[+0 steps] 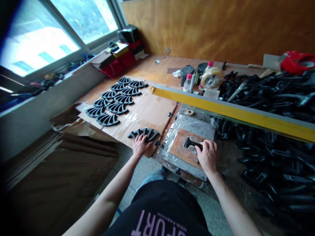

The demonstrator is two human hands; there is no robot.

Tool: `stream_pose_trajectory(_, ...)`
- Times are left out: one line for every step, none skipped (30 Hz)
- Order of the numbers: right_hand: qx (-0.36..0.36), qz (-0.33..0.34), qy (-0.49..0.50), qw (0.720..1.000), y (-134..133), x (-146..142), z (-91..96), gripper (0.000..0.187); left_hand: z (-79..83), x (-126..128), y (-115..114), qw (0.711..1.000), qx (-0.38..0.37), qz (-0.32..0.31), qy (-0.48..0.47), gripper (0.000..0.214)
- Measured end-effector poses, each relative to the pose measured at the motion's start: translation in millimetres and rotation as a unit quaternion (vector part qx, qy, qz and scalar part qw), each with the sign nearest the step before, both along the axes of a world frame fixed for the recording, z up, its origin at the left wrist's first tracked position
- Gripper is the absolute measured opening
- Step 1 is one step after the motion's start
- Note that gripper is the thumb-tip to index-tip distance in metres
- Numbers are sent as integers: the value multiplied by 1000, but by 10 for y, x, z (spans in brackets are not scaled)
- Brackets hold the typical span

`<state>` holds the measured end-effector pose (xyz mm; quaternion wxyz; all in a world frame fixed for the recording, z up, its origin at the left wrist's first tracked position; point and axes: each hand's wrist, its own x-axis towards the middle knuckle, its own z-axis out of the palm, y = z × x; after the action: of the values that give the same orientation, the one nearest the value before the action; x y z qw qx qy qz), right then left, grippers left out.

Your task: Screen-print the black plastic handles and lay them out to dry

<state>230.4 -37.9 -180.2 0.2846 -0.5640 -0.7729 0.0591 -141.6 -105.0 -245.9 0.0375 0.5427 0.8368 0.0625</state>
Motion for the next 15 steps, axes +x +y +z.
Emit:
stream_pose_trajectory(10, 34, 6, 999, -11, -111, 63, 29, 4, -20, 9, 1000, -4, -1, -4, 63)
stream_pose_trajectory(3, 77, 19, 997, -30, -265, 119, 25, 6, -36, 14, 1000, -8, -1, -9, 62)
stream_pose_trajectory(-19, 130, 34, 991, -55, -459, 162, 23, 5, -47, 17, 1000, -10, 2, -15, 61)
stream_pose_trajectory(-53, 187, 42, 980, -80, -688, 193, 21, 3, -54, 18, 1000, -12, 5, -19, 59)
stream_pose_trajectory(-89, 239, 40, 966, -102, -939, 213, 21, 1, -56, 18, 1000, -13, 7, -23, 58)
stream_pose_trajectory(-125, 280, 22, 952, -113, -1201, 225, 20, 0, -57, 17, 1000, -14, 8, -27, 58)
stream_pose_trajectory(-155, 305, -11, 940, -110, -1461, 232, 21, 1, -57, 16, 999, -14, 9, -29, 58)
stream_pose_trajectory(-179, 313, -55, 931, -91, -1709, 239, 21, 3, -58, 15, 999, -14, 8, -30, 57)
stream_pose_trajectory(-200, 308, -106, 924, -55, -1936, 246, 23, 6, -64, 15, 999, -14, 7, -31, 56)
stream_pose_trajectory(-220, 294, -157, 917, -6, -2139, 254, 26, 9, -75, 18, 999, -15, 2, -33, 55)
stream_pose_trajectory(-240, 279, -204, 907, 54, -2315, 260, 28, 12, -96, 25, 999, -16, -5, -36, 53)
stream_pose_trajectory(-257, 271, -241, 896, 119, -2466, 263, 30, 13, -127, 39, 999, -18, -14, -40, 52)
stream_pose_trajectory(-274, 272, -267, 883, 185, -2595, 258, 31, 15, -171, 62, 998, -20, -26, -46, 51)
stream_pose_trajectory(-290, 278, -283, 871, 250, -2703, 243, 31, 18, -230, 98, 998, -23, -37, -53, 51)
stream_pose_trajectory(-306, 286, -289, 861, 310, -2796, 216, 31, 23, -307, 149, 997, -24, -47, -59, 52)
